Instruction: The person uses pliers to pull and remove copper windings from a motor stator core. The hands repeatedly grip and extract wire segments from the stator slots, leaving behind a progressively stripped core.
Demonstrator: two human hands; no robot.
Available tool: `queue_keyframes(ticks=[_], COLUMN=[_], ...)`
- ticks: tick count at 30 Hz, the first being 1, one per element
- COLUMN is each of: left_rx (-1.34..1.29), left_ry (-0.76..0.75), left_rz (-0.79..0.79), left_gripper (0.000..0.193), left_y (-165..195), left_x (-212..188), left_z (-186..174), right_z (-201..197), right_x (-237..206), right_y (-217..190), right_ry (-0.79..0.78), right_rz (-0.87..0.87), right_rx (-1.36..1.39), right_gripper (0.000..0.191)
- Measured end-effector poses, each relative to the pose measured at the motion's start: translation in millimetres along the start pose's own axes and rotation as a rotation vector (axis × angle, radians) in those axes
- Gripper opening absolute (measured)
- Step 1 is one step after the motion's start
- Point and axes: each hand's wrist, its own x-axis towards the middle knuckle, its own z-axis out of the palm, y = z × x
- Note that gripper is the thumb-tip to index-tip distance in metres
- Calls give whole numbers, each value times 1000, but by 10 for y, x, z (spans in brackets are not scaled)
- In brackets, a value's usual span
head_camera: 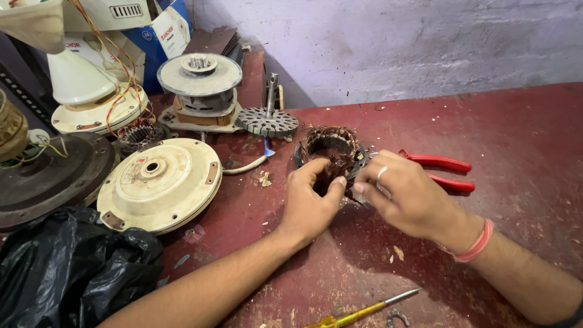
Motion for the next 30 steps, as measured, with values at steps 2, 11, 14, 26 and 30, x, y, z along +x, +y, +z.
queue_keyframes(ticks=[2,11,14,26,30], left_rx=[102,24,-47,-107,-8], left_ry=[-12,44,88,39,23], left_rz=[71,30,-16,-17,106], left_gripper=[11,9,13,15,11], left_y=[9,-49,-76,-42,-22], left_x=[-1,35,55,34,0], left_z=[6,-34,-72,-49,-55], right_z=[59,-195,-232,-117,-22], right_x=[-42,-71,-46,35,-23], right_y=[106,517,467,54,99], right_ry=[-125,56,171,79,95], right_rz=[643,1297,1099,-149,-90], right_rx=[448,1261,638,-75,59], right_gripper=[12,22,14,23,9])
